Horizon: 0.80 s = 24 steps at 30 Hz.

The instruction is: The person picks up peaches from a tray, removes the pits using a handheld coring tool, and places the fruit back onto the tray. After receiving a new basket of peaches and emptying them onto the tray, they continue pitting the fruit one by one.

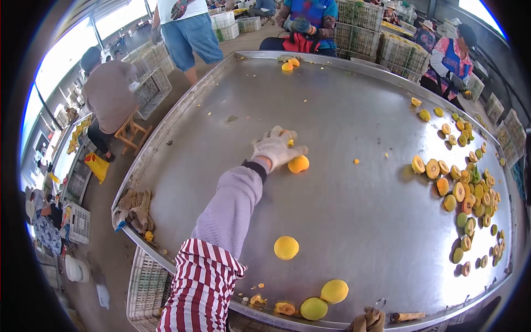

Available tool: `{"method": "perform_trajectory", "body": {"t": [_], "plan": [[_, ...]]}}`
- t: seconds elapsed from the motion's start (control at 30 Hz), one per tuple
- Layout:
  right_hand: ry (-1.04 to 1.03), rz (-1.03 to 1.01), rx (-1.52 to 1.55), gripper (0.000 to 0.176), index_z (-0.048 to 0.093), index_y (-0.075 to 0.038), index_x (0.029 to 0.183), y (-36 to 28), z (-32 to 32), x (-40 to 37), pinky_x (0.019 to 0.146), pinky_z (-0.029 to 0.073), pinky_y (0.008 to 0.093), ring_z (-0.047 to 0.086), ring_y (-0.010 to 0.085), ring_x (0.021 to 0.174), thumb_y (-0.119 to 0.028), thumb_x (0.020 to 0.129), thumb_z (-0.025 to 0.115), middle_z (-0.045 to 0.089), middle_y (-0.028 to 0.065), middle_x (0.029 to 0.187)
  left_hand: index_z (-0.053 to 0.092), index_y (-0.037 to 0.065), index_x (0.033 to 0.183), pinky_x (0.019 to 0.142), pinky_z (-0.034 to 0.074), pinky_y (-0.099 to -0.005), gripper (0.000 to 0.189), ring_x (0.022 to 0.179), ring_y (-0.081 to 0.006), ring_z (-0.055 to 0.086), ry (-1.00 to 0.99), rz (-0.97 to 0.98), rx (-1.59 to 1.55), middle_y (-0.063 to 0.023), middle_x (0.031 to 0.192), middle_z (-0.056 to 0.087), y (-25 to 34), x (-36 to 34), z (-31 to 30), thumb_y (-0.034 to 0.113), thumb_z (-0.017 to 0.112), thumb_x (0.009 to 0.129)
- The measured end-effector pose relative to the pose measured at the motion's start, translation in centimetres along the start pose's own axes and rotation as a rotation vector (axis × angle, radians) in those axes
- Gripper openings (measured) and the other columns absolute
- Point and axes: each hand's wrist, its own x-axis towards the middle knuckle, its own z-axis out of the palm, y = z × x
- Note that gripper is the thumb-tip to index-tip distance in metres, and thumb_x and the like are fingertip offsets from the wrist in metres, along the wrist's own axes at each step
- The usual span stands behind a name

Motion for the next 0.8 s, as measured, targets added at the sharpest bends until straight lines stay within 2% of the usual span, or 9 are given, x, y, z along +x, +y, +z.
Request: {"method": "perform_trajectory", "body": {"t": [0.1, 0.2, 0.33, 0.37, 0.4, 0.47, 0.6, 0.7, 0.8], "plan": [[0.010, -0.056, -0.069, 0.014, 0.062, -0.002, 0.110, -0.9, 0.3, 0.0, 0.065, 0.042, 0.0202, 0.047, 0.0065, 0.071, -0.003, 0.096, 0.060, 0.051, -0.0042, 0.085, 0.057, 0.024, 0.141, 0.118, 0.022, -0.0446, 0.062, 0.145, -0.0307, 0.035, -0.052, 0.411, 0.060, -0.0107, 0.153, 0.041, 2.1, -4.2, 1.7, 0.059, 0.058, 0.090], [0.017, -0.135, -0.111, 0.011, 0.061, -0.002, 0.107, 0.0, 0.0, 0.2, 0.068, 0.043, 0.0220, 0.047, 0.0082, 0.073, -0.005, 0.096, 0.060, 0.050, -0.0041, 0.084, 0.055, 0.024, 0.141, 0.118, 0.025, -0.0472, 0.057, 0.141, -0.0334, 0.038, -0.165, 0.636, 0.119, -0.0135, 0.150, 0.040, 2.6, -9.4, 1.9, 0.055, 0.059, 0.093], [0.058, -0.173, -0.239, 0.011, 0.062, -0.001, 0.101, -1.6, 0.1, -0.5, 0.074, 0.046, 0.0256, 0.050, 0.0088, 0.080, -0.011, 0.095, 0.063, 0.057, 0.0003, 0.084, 0.054, 0.026, 0.142, 0.117, 0.027, -0.0471, 0.052, 0.140, -0.0320, 0.038, -0.365, 0.793, 0.200, -0.0127, 0.149, 0.038, 2.0, -16.2, 0.6, 0.049, 0.057, 0.095], [0.050, -0.208, -0.274, 0.022, 0.063, 0.000, 0.102, -0.9, -0.3, -0.4, 0.078, 0.048, 0.0317, 0.057, 0.0160, 0.084, -0.021, 0.095, 0.063, 0.064, 0.0083, 0.088, 0.053, 0.027, 0.142, 0.117, 0.027, -0.0470, 0.052, 0.140, -0.0318, 0.037, -0.415, 0.815, 0.205, -0.0127, 0.149, 0.038, 1.7, -18.0, 0.1, 0.048, 0.058, 0.095], [0.050, -0.221, -0.262, 0.022, 0.063, 0.000, 0.102, 0.4, -0.6, 0.4, 0.078, 0.048, 0.0317, 0.057, 0.0160, 0.084, -0.021, 0.095, 0.063, 0.064, 0.0083, 0.088, 0.053, 0.027, 0.142, 0.117, 0.027, -0.0470, 0.052, 0.140, -0.0318, 0.037, -0.400, 0.817, 0.214, -0.0127, 0.149, 0.038, 1.2, -19.6, 0.0, 0.048, 0.058, 0.095], [0.066, -0.239, -0.140, 0.016, 0.058, 0.000, 0.096, 2.6, -0.7, 1.8, 0.050, 0.043, 0.0251, 0.050, 0.0070, 0.054, -0.015, 0.091, 0.061, 0.054, -0.0004, 0.066, 0.054, 0.025, 0.143, 0.117, 0.028, -0.0442, 0.055, 0.140, -0.0285, 0.039, -0.484, 0.902, 0.183, -0.0114, 0.146, 0.040, -0.4, -22.5, 0.1, 0.046, 0.059, 0.093], [0.062, -0.199, -0.105, 0.015, 0.059, -0.001, 0.097, 0.9, -0.4, 0.4, 0.051, 0.043, 0.0248, 0.050, 0.0075, 0.054, -0.015, 0.092, 0.062, 0.055, -0.0003, 0.065, 0.053, 0.025, 0.144, 0.117, 0.031, -0.0443, 0.056, 0.138, -0.0317, 0.041, -0.509, 0.896, 0.112, -0.0124, 0.147, 0.039, -3.9, -28.3, -0.8, 0.040, 0.063, 0.090], [0.077, -0.240, -0.137, 0.019, 0.060, -0.001, 0.096, 0.7, -0.4, 0.0, 0.052, 0.043, 0.0262, 0.051, 0.0082, 0.055, -0.019, 0.092, 0.062, 0.056, 0.0008, 0.066, 0.046, 0.030, 0.149, 0.111, 0.041, -0.0453, 0.067, 0.134, -0.0359, 0.048, -0.439, 0.407, 0.231, -0.0141, 0.146, 0.041, -4.5, -31.2, -2.6, 0.029, 0.069, 0.086], [0.086, -0.270, -0.216, 0.022, 0.060, -0.002, 0.096, 0.8, -0.6, 0.0, 0.055, 0.043, 0.0278, 0.052, 0.0095, 0.058, -0.023, 0.091, 0.063, 0.056, 0.0015, 0.068, 0.044, 0.031, 0.150, 0.110, 0.042, -0.0443, 0.068, 0.134, -0.0361, 0.048, -0.357, 0.197, 0.217, -0.0150, 0.147, 0.041, -5.3, -32.2, -2.5, 0.029, 0.069, 0.087]]}}
